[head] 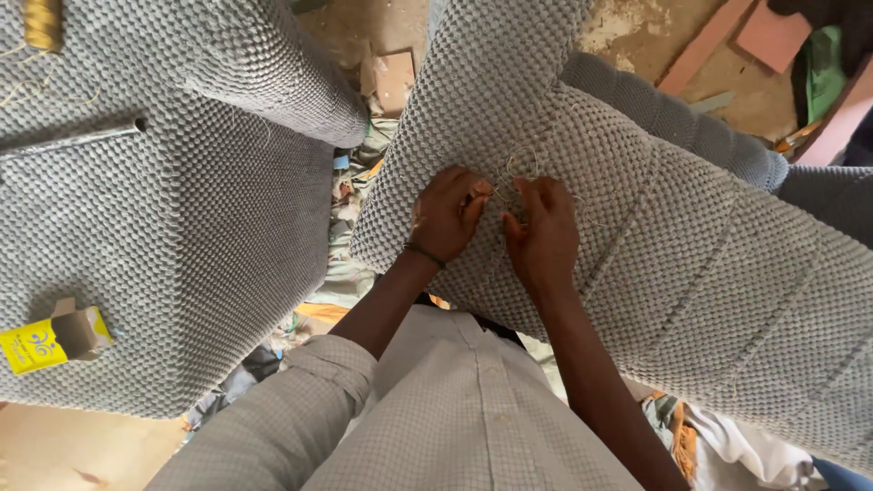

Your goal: Hand-sewing and tufting fabric onto a furniture frame using a needle and thread.

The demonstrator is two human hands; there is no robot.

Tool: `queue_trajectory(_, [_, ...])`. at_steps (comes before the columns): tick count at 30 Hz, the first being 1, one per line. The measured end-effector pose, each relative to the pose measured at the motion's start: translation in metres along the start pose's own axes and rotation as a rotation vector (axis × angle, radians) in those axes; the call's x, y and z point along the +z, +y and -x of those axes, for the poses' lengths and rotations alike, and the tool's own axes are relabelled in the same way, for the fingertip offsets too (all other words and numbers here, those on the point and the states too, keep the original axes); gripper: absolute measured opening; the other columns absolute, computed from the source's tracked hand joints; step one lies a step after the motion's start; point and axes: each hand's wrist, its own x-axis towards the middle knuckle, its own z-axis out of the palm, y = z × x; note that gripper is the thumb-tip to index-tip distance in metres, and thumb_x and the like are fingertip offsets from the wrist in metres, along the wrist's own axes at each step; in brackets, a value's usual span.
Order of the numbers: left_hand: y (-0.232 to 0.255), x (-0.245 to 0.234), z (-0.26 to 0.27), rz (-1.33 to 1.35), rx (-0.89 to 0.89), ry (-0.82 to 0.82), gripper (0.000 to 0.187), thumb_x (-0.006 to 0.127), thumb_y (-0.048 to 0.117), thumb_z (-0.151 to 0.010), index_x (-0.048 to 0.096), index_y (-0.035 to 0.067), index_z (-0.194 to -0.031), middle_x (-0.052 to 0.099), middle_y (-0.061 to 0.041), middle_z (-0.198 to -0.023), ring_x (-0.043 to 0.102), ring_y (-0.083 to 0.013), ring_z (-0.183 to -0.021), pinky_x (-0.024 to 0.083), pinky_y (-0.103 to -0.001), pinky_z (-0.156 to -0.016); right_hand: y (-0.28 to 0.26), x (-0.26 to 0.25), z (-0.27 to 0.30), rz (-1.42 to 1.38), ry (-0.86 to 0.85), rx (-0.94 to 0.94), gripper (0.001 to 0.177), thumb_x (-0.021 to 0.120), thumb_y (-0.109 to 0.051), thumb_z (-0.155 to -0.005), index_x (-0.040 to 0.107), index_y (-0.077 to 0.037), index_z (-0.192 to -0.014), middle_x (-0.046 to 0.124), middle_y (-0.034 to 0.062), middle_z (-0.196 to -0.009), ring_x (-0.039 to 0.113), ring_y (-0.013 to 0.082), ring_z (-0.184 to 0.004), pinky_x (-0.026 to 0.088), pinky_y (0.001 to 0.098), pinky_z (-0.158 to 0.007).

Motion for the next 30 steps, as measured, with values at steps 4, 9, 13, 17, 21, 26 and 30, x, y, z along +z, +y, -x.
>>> queue_trajectory(4, [0.006, -0.001, 0.0, -0.007, -0.028, -0.033, 0.01, 0.081, 0.033, -0.106, 0.077, 0.026, -0.111, 0.072, 0.001, -0.094, 0.076, -0.0294, -0.097, 0.063, -0.048, -0.087, 0.048, 0.03, -0.009, 0.044, 0.035, -0.107, 0.017, 0.083, -0.026, -0.109, 0.081, -0.009, -0.113, 0.062, 0.0122, -0.118, 0.066, 0.0424, -0.113, 0.057, 0.054, -0.098])
queue_trajectory(9, [0.001, 0.001, -0.002, 0.012, -0.068, -0.051, 0.012, 0.083, 0.033, -0.105, 0.075, 0.025, -0.108, 0.071, 0.001, -0.09, 0.075, -0.029, -0.095, 0.063, -0.048, -0.085, 0.058, -0.004, -0.033, -0.287, 0.285, 0.094, 0.021, 0.076, -0.037, -0.124, 0.08, -0.023, -0.109, 0.06, 0.0034, -0.106, 0.067, 0.0298, -0.098, 0.055, 0.0478, -0.088])
queue_trajectory(13, [-0.008, -0.012, -0.008, 0.06, -0.118, -0.166, 0.016, 0.084, 0.039, -0.103, 0.076, 0.026, -0.104, 0.071, -0.003, -0.088, 0.075, -0.0327, -0.093, 0.061, -0.051, -0.084, 0.032, -0.03, -0.031, -0.08, 0.322, 0.138, 0.042, 0.078, -0.024, -0.117, 0.054, -0.01, -0.149, 0.051, 0.0149, -0.141, 0.071, 0.0334, -0.101, 0.06, 0.0561, -0.08])
queue_trajectory(17, [0.01, -0.074, -0.028, 0.112, -0.298, -0.505, 0.014, 0.09, 0.028, -0.096, 0.081, 0.021, -0.104, 0.079, -0.014, -0.09, 0.079, -0.0438, -0.095, 0.062, -0.056, -0.092, -0.034, -0.041, -0.027, -0.176, 0.133, -0.24, 0.066, 0.05, -0.062, -0.123, 0.069, 0.001, -0.126, 0.063, 0.0238, -0.119, 0.072, 0.0492, -0.1, 0.056, 0.0605, -0.083])
queue_trajectory(21, [0.029, -0.099, -0.041, 0.277, -0.486, -0.637, 0.013, 0.089, 0.021, -0.093, 0.082, 0.018, -0.104, 0.083, -0.005, -0.086, 0.081, -0.0212, -0.086, 0.066, -0.042, -0.09, -0.039, 0.016, 0.0, -0.203, -0.065, -0.45, 0.027, 0.063, -0.024, -0.119, 0.075, -0.005, -0.104, 0.077, 0.0155, -0.109, 0.079, 0.0416, -0.101, 0.061, 0.0543, -0.085])
queue_trajectory(26, [0.06, -0.052, -0.046, 0.629, -0.281, -0.399, 0.042, 0.072, 0.046, -0.119, 0.079, 0.005, -0.13, 0.084, -0.022, -0.117, 0.08, -0.0407, -0.125, 0.058, -0.059, -0.111, -0.063, -0.041, -0.002, -0.809, 0.059, 0.348, 0.014, 0.06, -0.014, -0.122, 0.069, -0.009, -0.112, 0.079, 0.0052, -0.104, 0.067, 0.0119, -0.082, 0.061, 0.0287, -0.072])
queue_trajectory(30, [0.097, -0.01, -0.051, 0.61, -0.106, -0.503, 0.046, 0.064, 0.051, -0.12, 0.08, 0.007, -0.119, 0.084, -0.023, -0.108, 0.081, -0.0464, -0.112, 0.061, -0.059, -0.106, -0.02, -0.13, -0.024, -0.69, 0.281, 0.312, 0.023, 0.066, -0.031, -0.127, 0.074, -0.013, -0.115, 0.077, 0.0099, -0.099, 0.056, 0.0078, -0.064, 0.048, 0.0246, -0.054])
